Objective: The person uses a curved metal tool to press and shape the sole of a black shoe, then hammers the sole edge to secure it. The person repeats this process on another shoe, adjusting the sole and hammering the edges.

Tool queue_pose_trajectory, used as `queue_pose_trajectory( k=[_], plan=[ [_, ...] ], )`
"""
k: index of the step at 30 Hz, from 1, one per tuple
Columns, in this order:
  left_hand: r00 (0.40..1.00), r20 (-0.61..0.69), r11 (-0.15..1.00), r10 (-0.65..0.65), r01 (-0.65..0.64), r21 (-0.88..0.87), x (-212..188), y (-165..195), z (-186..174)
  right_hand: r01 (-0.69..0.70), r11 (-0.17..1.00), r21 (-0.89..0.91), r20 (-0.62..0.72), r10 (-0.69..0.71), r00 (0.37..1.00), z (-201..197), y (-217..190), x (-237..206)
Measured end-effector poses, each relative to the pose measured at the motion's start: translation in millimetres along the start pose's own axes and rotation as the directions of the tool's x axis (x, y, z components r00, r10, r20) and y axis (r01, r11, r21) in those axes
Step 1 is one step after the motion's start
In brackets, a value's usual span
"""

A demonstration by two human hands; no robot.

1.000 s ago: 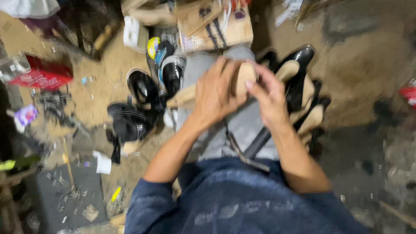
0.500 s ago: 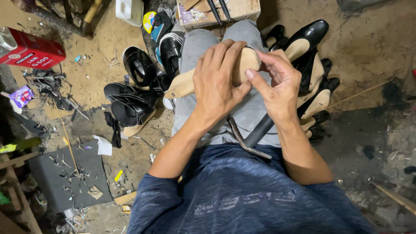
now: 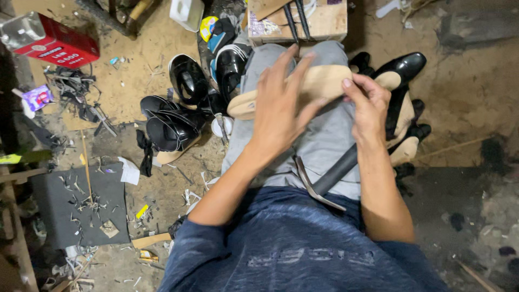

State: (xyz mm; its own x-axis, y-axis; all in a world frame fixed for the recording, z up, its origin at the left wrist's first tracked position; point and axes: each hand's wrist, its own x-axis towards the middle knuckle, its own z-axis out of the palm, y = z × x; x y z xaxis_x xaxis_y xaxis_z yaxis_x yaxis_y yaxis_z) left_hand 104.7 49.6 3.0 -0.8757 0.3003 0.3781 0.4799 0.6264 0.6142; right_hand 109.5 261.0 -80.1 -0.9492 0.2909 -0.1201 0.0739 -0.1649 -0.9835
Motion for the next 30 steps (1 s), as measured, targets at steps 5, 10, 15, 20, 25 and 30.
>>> queue_pose_trajectory(
  k=[5,10,15,20,25,30],
  plan=[
    [0.923,-0.071,0.924,-0.377,0.37,-0.099,-60.5,-73.6,-19.8,-0.134,0.99,0.045,-0.001,0.135,0.991,-18.0,26.7,15.6],
    [0.613,0.363,0.183,-0.702,0.648,-0.74,-84.5,-127.3,-17.9,-0.117,0.993,0.012,0.02,0.117,0.993,-17.8,41.1,21.0],
    [0.637,0.383,0.181,-0.669,0.64,-0.747,-77.2,-150.0,-20.7,0.003,1.0,0.009,-0.035,-0.002,0.999,-4.5,36.0,22.7],
    [0.575,0.446,0.0,-0.686,0.613,-0.79,-56.2,-127.5,-29.9,0.283,0.958,0.042,-0.155,-0.274,0.949,5.1,5.4,-35.0],
    [0.704,0.423,-0.075,-0.571,0.469,-0.88,26.3,-124.7,-22.4,0.254,0.929,-0.268,0.192,-0.207,0.959,23.0,-0.5,-77.1],
    [0.8,0.283,-0.067,-0.529,0.293,-0.954,202.9,-164.0,2.6,0.133,0.914,-0.383,0.163,-0.074,0.984,26.1,1.4,-63.8]
  ],
)
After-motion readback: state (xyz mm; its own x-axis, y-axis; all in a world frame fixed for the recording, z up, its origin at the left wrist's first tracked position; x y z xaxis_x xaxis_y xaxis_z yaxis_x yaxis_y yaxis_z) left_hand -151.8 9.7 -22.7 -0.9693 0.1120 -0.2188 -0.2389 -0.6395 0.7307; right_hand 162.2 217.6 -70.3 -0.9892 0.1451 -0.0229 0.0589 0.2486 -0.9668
